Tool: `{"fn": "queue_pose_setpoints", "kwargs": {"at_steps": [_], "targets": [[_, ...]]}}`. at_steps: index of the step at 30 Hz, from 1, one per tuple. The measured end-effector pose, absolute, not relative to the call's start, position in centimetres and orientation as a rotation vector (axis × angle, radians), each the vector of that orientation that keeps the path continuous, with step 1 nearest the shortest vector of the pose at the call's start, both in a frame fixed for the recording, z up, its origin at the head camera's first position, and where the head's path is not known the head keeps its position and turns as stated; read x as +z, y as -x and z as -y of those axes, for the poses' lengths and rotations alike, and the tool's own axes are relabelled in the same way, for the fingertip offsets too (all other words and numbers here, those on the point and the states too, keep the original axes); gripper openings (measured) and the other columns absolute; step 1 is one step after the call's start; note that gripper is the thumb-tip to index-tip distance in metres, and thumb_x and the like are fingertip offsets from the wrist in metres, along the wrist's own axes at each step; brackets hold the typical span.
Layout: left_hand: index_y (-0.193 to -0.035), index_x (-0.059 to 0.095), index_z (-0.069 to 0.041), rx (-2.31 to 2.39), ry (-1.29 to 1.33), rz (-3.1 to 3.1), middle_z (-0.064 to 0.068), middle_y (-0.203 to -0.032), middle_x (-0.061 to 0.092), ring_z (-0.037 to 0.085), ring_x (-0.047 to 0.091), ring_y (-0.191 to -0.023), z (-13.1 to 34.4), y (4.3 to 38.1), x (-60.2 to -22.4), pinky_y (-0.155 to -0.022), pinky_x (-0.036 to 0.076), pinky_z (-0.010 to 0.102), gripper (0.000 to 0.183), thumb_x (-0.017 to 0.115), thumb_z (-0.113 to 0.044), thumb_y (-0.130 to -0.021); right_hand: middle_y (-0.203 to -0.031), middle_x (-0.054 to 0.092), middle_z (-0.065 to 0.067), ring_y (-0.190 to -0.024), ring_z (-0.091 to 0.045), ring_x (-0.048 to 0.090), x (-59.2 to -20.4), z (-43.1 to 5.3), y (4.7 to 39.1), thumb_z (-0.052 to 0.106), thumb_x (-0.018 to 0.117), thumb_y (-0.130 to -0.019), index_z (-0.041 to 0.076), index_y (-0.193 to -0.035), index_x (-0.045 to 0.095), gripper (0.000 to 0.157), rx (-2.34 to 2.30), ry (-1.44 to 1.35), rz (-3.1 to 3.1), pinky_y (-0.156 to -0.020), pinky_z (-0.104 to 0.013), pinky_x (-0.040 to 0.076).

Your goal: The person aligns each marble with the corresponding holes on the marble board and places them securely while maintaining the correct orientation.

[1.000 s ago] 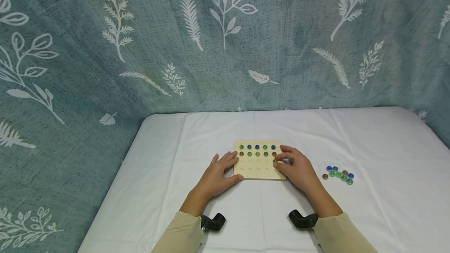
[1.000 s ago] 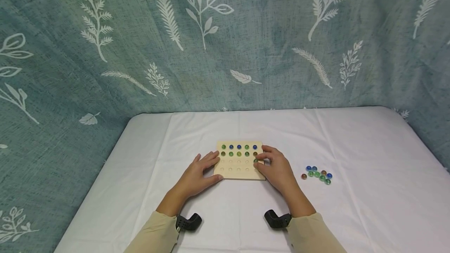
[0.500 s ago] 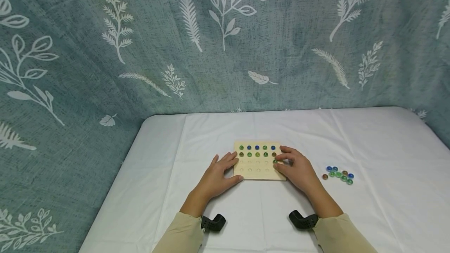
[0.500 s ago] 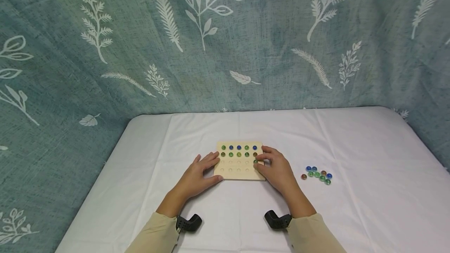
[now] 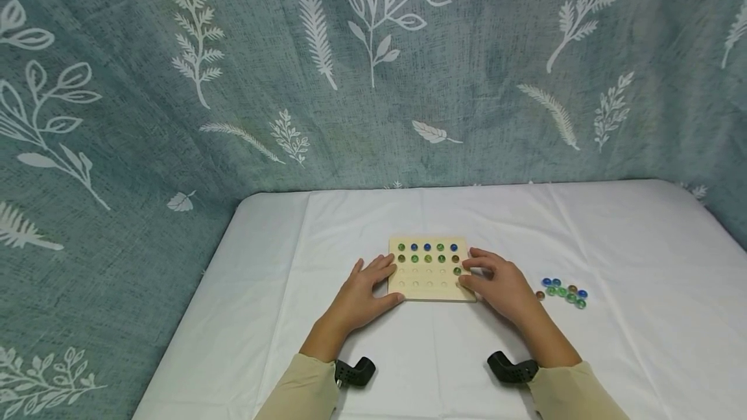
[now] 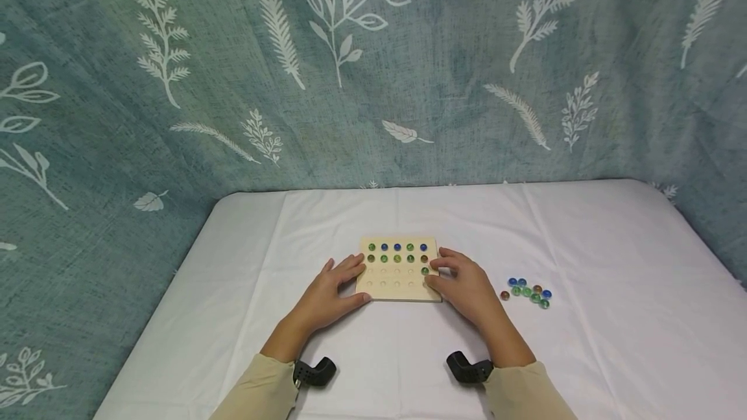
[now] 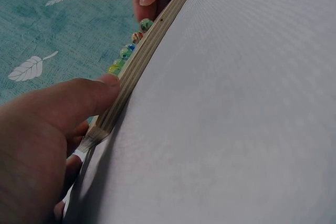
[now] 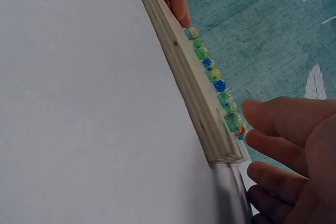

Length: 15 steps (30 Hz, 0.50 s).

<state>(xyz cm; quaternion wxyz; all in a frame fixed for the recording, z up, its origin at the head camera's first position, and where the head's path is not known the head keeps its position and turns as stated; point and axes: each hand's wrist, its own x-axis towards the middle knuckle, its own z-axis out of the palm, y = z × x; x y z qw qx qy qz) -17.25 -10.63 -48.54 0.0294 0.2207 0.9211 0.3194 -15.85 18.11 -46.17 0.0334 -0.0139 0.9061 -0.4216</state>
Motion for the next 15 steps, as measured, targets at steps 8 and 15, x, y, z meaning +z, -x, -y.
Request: {"fn": "queue_pose_setpoints", "kwargs": {"at_steps": [8,15], "targets": [[-0.144,0.052,-0.015,0.979,-0.675,-2.839,-0.010,-0.156,0.038,0.011,0.030,-0.147,10.5,17.2,-48.5,-0.127,0.008,0.039,0.067,0.072,-0.045,-0.087,-0.152,0.044,-0.015,-0.143,-0.044,0.032,-45.3,-19.0,14.7,0.036,0.071,-0.089,0.008,-0.130,0.063,0.051,-1.166,0.107,-2.793,-0.112,-0.066,0.030],[-0.144,0.052,-0.015,0.993,-0.665,-2.831,-0.009,-0.156,0.039,0.012,0.030,-0.147,10.5,17.1,-48.3,-0.127,0.008,0.039,0.067,0.072,-0.044,-0.087,-0.149,0.048,-0.017,-0.140,-0.044,0.037,-44.2,-21.6,13.2,0.037,0.072,-0.089,0.008,-0.130,0.063,0.050,-1.175,0.167,-2.821,-0.109,-0.064,0.037]]}}
